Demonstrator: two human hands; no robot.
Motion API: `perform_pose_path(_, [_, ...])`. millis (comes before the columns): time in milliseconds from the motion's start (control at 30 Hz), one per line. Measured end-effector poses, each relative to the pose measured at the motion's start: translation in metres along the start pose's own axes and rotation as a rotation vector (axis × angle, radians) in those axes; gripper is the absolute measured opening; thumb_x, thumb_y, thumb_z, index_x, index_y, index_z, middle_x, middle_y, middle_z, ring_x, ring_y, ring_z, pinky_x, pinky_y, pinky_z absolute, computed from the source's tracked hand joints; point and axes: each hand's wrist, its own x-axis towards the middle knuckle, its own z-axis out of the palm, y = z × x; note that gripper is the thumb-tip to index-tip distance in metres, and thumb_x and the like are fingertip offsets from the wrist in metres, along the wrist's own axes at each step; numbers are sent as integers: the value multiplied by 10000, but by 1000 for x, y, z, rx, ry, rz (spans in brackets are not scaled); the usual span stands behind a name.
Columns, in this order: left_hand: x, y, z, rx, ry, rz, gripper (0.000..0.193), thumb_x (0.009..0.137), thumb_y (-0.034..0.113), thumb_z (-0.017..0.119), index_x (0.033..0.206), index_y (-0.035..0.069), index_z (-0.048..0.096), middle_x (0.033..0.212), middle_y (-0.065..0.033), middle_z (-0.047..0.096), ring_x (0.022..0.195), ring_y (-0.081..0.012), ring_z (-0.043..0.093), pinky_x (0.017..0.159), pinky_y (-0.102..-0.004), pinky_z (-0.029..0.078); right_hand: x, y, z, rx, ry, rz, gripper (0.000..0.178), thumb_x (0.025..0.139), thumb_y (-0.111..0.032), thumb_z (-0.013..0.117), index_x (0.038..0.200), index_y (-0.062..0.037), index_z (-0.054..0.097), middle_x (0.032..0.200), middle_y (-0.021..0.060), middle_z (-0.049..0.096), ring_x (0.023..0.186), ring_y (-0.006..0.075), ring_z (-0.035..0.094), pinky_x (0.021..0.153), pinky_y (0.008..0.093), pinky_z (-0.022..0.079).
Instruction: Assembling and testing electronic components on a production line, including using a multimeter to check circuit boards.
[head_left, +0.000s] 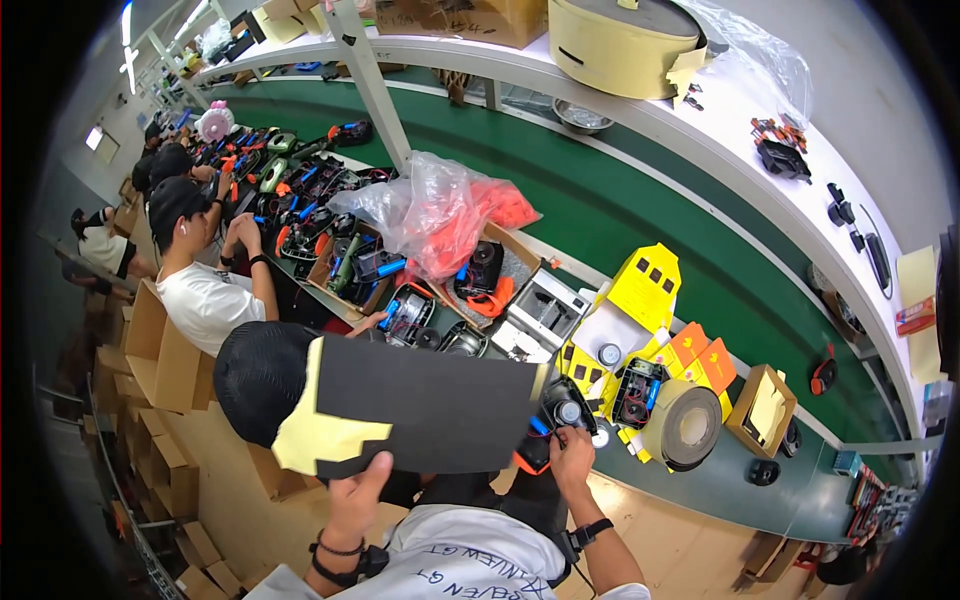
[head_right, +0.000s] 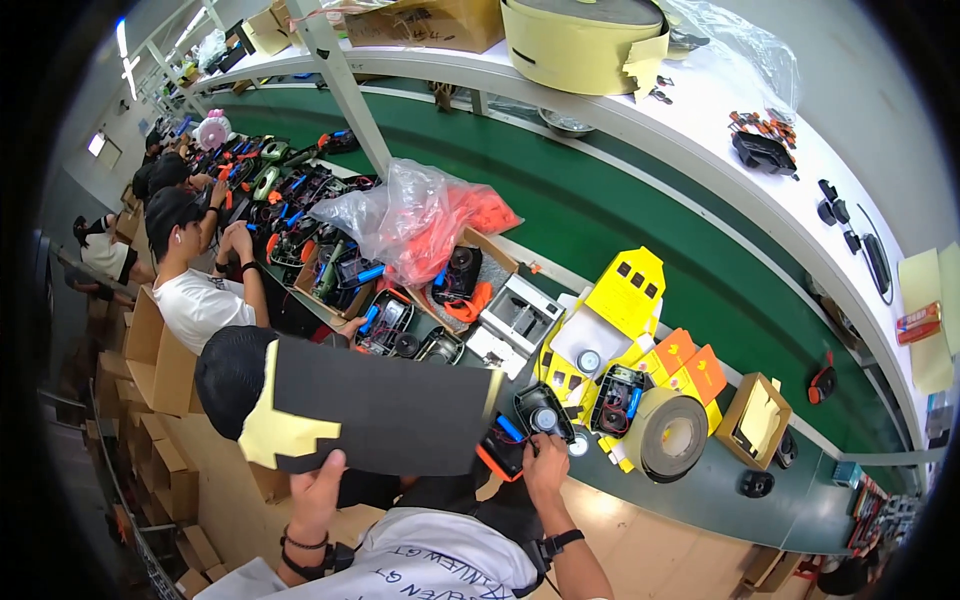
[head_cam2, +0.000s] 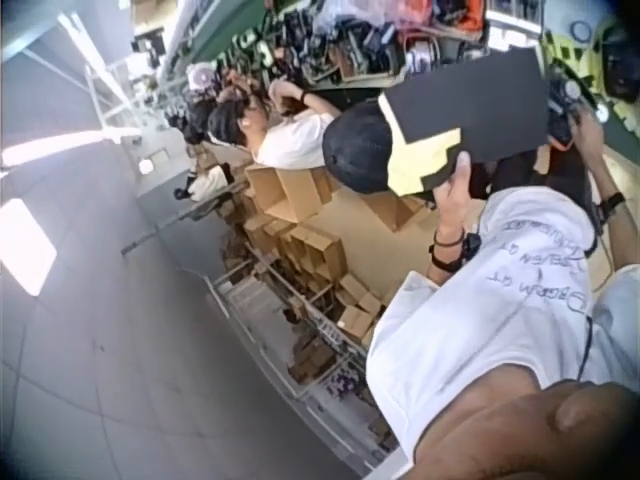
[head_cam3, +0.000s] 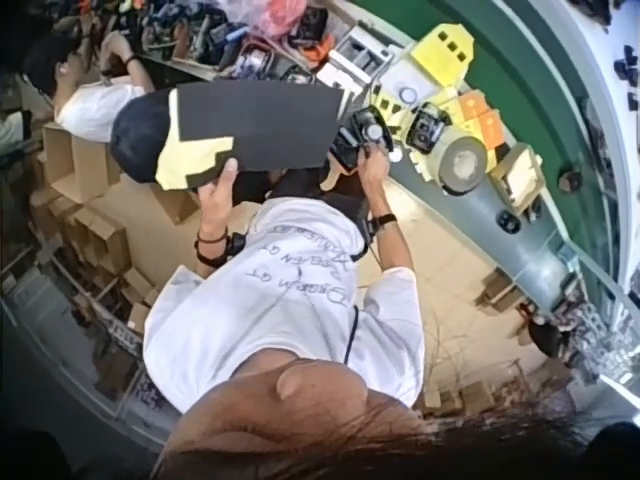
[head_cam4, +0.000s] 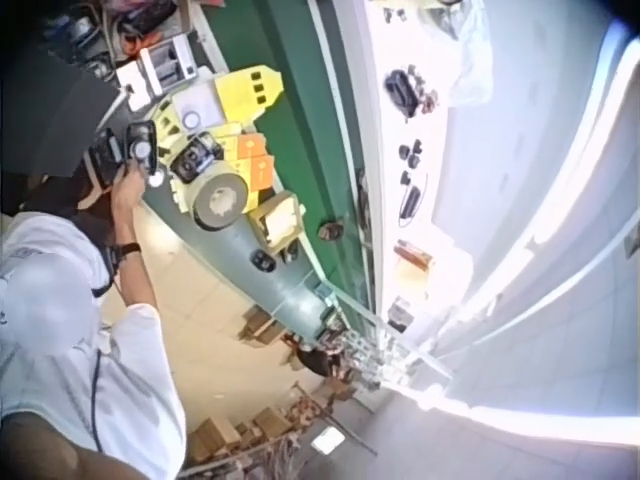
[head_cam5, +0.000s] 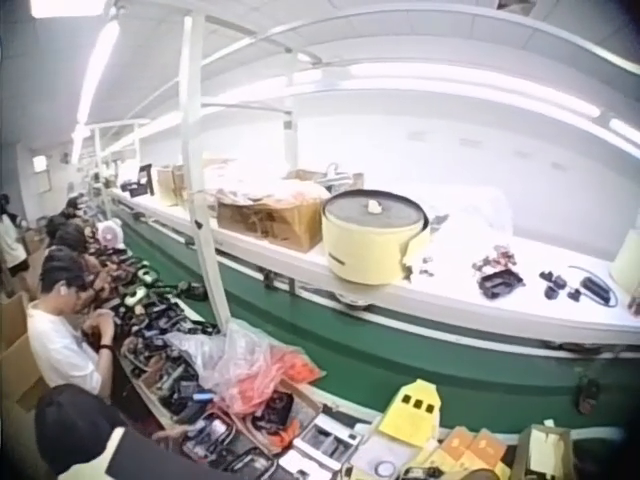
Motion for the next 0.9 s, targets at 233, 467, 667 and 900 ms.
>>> perform_pose_path(233, [7, 3, -25, -323, 53, -168, 439, 955, -14, 592, 1378, 23, 485, 1312, -57, 562, 1178, -170, 567, 1022, -339, 466, 40, 9, 6, -83, 194, -87, 107, 810, -103, 726, 890, -34, 706, 877, 159, 653, 862, 365, 630, 752, 467, 509])
perform_pose_path(467, [-10, -17, -44, 162, -75, -205, 486, 917, -11, 648, 1380, 6, 500, 1303, -49, 586, 1176, -147, 557, 1012, -311, 457, 42, 6, 10, -263, -14, -9, 190, 805, -157, 746, 950, -46, 695, 924, 168, 696, 849, 392, 683, 730, 490, 545])
perform_pose_path(667, [-37, -57, 6, 106, -234, -314, 460, 909, 26, 685, 1346, 5, 542, 1274, -41, 604, 1169, -132, 540, 992, -301, 452, 33, 9, -40, 151, -118, 0, 202, 833, -101, 720, 1007, -2, 698, 944, 196, 716, 884, 330, 709, 785, 419, 569])
perform_pose_path(900, [-38, -82, 75, 276, -616, -50, 369, 931, 180, 685, 1235, -20, 618, 1013, -143, 714, 857, -242, 666, 819, -330, 524, -17, -17, -130, 864, -501, -80, 343, 950, -78, 625, 1275, 16, 570, 1191, 88, 658, 1080, 155, 623, 938, 288, 488])
